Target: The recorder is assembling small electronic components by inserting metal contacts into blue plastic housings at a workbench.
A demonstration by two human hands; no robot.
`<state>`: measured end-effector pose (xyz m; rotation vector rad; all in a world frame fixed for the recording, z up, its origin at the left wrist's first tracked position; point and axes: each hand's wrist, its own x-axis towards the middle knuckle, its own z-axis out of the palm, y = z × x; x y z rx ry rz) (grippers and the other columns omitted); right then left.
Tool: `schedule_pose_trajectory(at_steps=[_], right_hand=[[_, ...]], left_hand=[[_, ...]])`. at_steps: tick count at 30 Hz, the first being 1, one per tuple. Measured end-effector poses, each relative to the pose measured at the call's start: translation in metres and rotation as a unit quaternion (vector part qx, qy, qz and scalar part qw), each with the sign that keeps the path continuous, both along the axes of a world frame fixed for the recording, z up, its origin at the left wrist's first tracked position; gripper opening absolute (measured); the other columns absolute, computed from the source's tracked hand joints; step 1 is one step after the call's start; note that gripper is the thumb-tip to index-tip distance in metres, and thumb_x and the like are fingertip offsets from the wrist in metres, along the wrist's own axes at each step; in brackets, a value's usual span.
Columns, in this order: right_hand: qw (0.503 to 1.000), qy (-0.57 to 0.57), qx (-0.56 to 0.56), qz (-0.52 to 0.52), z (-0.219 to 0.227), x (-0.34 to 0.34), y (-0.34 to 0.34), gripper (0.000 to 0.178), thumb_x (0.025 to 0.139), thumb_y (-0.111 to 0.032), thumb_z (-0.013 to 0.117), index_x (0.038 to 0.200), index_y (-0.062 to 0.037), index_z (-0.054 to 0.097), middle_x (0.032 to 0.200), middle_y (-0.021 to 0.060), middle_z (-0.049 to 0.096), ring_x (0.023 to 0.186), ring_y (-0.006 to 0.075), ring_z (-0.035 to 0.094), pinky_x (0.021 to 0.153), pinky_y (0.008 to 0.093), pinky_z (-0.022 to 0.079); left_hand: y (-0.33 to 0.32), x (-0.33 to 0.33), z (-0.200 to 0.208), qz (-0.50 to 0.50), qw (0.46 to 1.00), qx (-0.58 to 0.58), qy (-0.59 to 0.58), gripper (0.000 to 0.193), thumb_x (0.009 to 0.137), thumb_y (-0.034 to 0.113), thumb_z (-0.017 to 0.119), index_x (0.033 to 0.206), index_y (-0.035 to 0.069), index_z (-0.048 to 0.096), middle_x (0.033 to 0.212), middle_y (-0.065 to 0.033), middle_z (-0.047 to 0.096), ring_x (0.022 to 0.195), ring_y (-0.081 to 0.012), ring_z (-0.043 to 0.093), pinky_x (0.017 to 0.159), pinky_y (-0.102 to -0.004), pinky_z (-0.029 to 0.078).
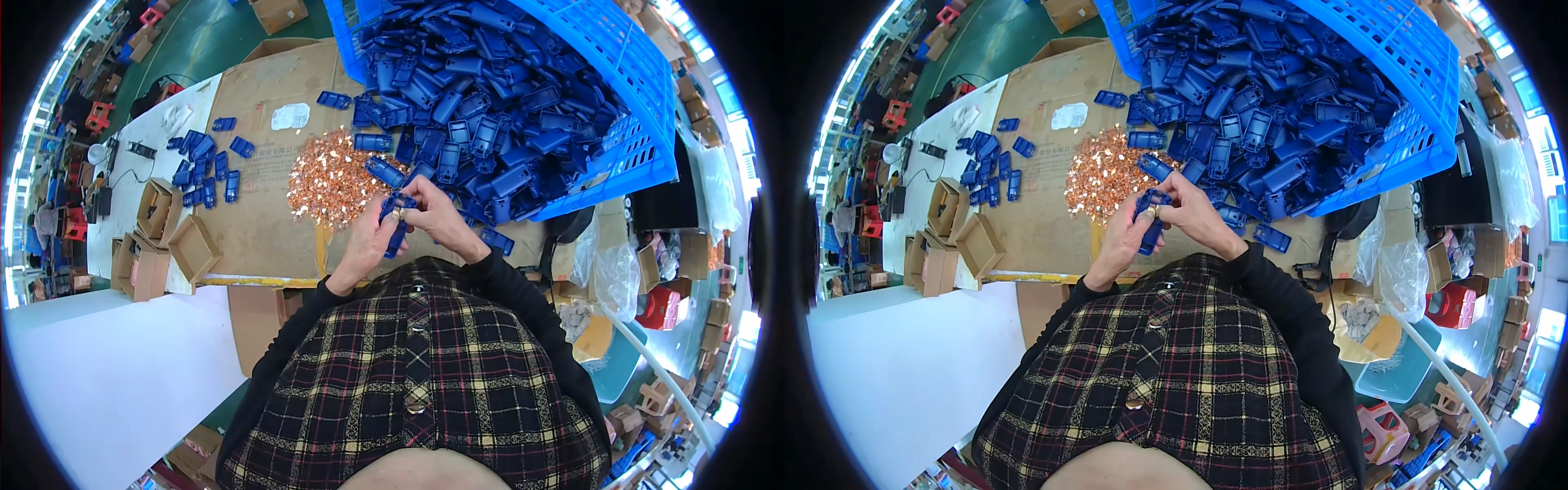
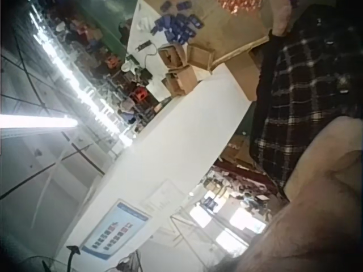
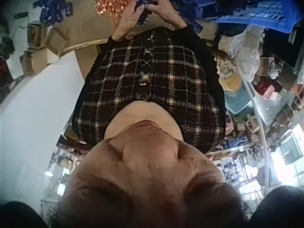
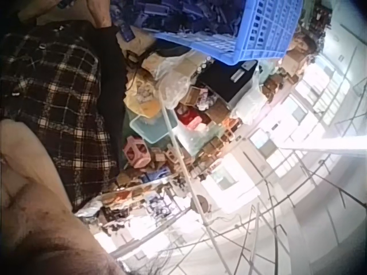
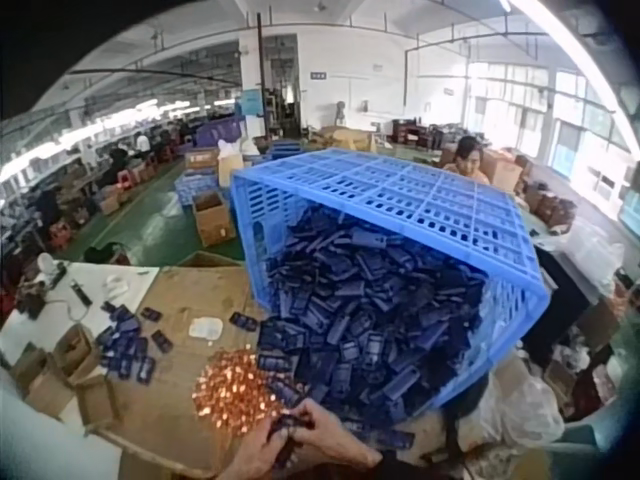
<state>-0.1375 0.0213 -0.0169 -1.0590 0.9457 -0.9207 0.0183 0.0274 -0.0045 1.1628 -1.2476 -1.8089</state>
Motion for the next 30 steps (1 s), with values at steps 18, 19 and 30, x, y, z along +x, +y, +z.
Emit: schedule_pose_trajectory(at_steps=[18,19,30], right_hand=[[0.979,0.198,-0.015,0.037,-0.076,0.022,0.029,0.019,0.076,-0.016,0.06,0.079,-0.0047,0.045,0.063,0.0013,0.048,0.06,0.0083,0.044,0.052,0.0254,0.037],[0.975,0.216,0.002,0.046,-0.079,0.024,0.031,0.024,0.075,-0.02,0.06,0.079,-0.0043,0.043,0.064,0.0034,0.046,0.061,0.0118,0.043,0.054,0.0279,0.037],[0.897,0.403,-0.18,-0.015,-0.167,0.033,-0.005,0.016,0.08,-0.015,0.051,0.084,0.0003,0.048,0.082,0.0174,0.053,0.083,0.0364,0.051,0.075,0.0426,0.041]], left_hand=[[0.036,0.032,-0.066,-0.02,0.986,0.013,-0.163,0.025,0.09,0.021,0.042,0.101,0.002,0.054,0.066,-0.0127,0.059,0.059,-0.0199,0.062,0.05,-0.0312,0.048],[0.037,0.036,-0.083,-0.018,0.986,0.016,-0.164,0.025,0.09,0.021,0.042,0.101,0.002,0.054,0.066,-0.0127,0.059,0.059,-0.0199,0.062,0.05,-0.0312,0.048],[-0.102,0.215,-0.132,0.482,0.859,-0.139,-0.101,0.026,0.086,0.016,0.047,0.103,-0.004,0.051,0.088,-0.0171,0.057,0.08,-0.0223,0.056,0.062,-0.0351,0.045]])
